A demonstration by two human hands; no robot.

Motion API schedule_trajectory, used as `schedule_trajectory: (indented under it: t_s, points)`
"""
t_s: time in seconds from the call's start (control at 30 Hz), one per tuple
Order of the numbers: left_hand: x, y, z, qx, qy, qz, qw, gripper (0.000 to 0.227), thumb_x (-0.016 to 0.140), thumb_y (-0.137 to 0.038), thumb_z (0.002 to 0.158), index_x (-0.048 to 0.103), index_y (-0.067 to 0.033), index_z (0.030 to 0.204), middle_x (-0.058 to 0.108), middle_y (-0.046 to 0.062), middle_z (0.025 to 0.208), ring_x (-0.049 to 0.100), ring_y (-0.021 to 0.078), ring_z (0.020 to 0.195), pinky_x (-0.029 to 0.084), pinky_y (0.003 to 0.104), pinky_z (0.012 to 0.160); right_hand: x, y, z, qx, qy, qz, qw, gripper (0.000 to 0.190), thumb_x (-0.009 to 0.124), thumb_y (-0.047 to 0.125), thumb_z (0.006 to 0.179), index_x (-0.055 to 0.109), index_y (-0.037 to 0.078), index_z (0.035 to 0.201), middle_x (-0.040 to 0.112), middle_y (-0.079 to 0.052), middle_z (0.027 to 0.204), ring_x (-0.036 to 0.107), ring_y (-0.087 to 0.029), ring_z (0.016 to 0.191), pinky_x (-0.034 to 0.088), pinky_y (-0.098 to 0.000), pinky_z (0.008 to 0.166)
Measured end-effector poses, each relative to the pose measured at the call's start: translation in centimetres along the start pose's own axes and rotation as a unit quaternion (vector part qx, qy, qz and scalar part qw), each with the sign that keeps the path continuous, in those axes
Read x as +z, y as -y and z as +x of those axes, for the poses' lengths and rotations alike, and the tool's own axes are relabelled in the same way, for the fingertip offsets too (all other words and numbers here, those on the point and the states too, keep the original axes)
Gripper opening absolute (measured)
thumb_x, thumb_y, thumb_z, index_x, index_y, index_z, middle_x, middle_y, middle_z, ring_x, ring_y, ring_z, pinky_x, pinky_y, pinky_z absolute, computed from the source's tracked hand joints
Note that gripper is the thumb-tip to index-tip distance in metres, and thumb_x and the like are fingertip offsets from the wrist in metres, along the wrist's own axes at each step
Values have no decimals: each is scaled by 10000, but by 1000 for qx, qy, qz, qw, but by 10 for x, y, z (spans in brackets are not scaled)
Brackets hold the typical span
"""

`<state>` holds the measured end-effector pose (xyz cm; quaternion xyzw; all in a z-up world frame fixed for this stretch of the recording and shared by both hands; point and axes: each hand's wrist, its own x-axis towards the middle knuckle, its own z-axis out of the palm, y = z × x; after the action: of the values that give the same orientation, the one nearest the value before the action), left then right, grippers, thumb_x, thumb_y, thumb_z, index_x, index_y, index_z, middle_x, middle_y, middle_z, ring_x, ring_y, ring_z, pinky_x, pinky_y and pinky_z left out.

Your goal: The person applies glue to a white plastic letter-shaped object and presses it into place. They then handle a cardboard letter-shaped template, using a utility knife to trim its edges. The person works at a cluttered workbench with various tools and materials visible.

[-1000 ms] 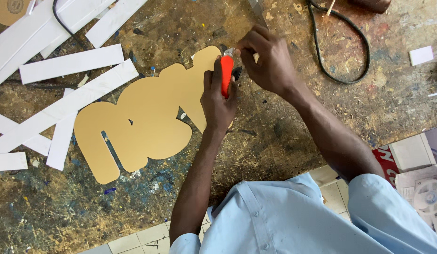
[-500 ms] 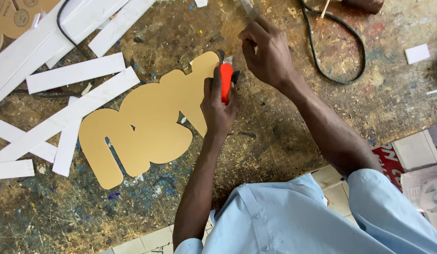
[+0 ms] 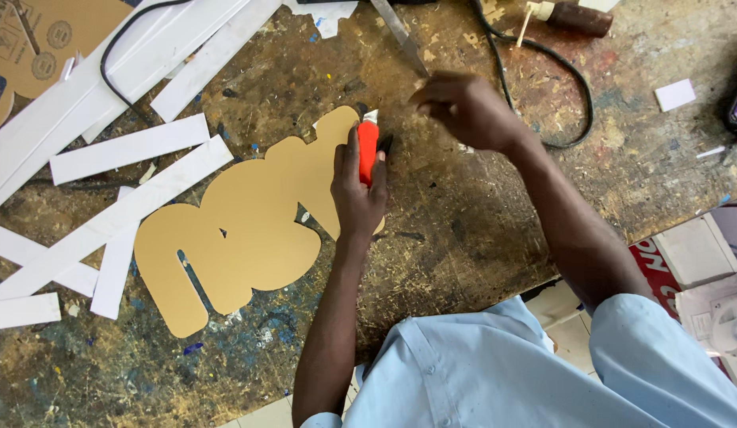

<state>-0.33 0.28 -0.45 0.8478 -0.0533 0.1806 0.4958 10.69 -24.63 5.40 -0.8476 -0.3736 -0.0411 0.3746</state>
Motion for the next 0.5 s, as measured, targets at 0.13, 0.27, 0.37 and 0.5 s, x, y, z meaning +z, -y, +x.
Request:
schedule_trajectory:
  t_s: [0.13,0.27,0.37,0.5]
  points:
    - [-2,-8,1,-24,12,-9,1000,573,627,-352,1191,500,-85,1681,649,141,1256,661,277,972,556,377,711,-48,-45,-43,141,-449,547,693,209,525,-2,1298,720,62,1339,829,-161,1209,802,-172,919,676,-252,743]
    - [-5,-16,10,-30,17,-65,997,578,599,-364,1195,494,-76,1686,618,127,1462,602,300,1292,530,412,1043,-32,-49,-62,162,-447,604,639,102,627,4,1214,714,28,1260,790,-117,1126,776,-136,872,690,-216,735]
    - [-6,-15,1,-96,20,-184,978,615,580,-368,1200,441,-114,1743,663,129,1472,640,260,1250,573,391,1080,1,-17,-56,260,-367,539,712,95,729,48,1159,776,122,1123,790,-43,1068,715,-111,858,608,-244,729]
    - [-5,9,4,-101,17,-369,924,666,531,-450,1235,348,-113,1779,742,161,1443,809,254,1142,625,400,914,29,35,-19,246,-171,427,853,144,834,61,1075,792,-13,1192,795,-152,971,821,-211,871,732,-360,746]
